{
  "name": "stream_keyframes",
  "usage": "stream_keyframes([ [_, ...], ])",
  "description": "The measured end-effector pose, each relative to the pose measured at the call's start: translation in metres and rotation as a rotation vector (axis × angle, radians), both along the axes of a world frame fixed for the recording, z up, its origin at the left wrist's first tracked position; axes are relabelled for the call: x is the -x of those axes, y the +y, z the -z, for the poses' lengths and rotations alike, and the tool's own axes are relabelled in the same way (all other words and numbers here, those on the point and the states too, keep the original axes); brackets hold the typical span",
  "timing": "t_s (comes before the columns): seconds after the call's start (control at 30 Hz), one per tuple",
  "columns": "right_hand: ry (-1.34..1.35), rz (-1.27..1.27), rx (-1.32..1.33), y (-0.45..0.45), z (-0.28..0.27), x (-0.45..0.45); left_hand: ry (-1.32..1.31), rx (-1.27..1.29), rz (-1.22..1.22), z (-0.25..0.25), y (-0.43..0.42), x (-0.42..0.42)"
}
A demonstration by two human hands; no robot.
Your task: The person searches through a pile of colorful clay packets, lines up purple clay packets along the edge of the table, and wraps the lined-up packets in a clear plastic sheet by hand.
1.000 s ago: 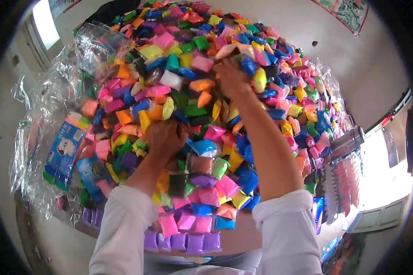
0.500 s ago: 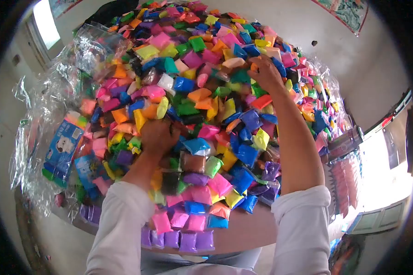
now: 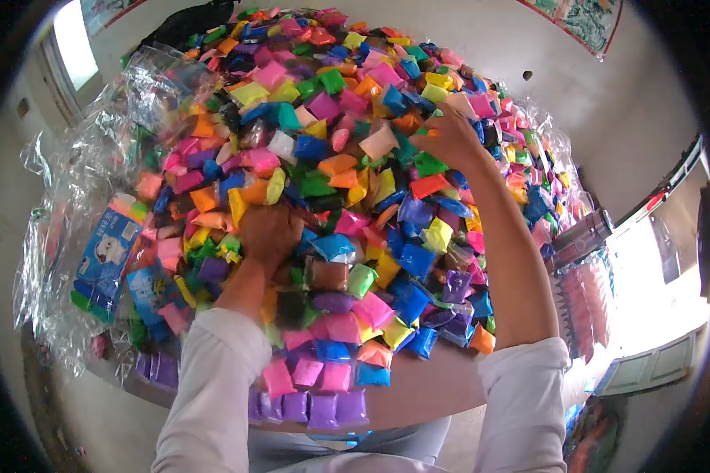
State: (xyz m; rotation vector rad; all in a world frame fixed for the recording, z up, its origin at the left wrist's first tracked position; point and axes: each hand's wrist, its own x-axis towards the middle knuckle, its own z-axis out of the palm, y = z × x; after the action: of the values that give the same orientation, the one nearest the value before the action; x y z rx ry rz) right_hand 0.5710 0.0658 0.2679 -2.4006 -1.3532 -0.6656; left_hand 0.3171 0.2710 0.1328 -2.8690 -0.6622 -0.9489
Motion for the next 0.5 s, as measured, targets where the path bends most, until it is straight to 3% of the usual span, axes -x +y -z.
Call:
stream_keyframes([
  [0.13, 0.021, -0.008, -0.021, 0.030, 0.003, 0.014, -0.032, -0.061, -0.012, 0.013, 0.006, -0.003],
  [0.2, 0.512, -0.113, 0.135, 0.047, -0.006, 0.041, -0.059, -0.094, -0.028, 0.015, 0.006, -0.004],
  [0.27, 0.185, -0.199, 0.032, 0.060, 0.035, 0.050, -0.043, -0.078, -0.043, 0.009, 0.003, -0.003],
  [0.4, 0.099, -0.101, 0.265, 0.061, 0.042, 0.089, 0.091, 0.061, -0.059, -0.003, 0.000, 0.000],
  [0.5, 0.179, -0.072, 0.425, 0.054, 0.042, 0.103, 0.107, 0.066, -0.056, -0.003, -0.002, 0.001],
])
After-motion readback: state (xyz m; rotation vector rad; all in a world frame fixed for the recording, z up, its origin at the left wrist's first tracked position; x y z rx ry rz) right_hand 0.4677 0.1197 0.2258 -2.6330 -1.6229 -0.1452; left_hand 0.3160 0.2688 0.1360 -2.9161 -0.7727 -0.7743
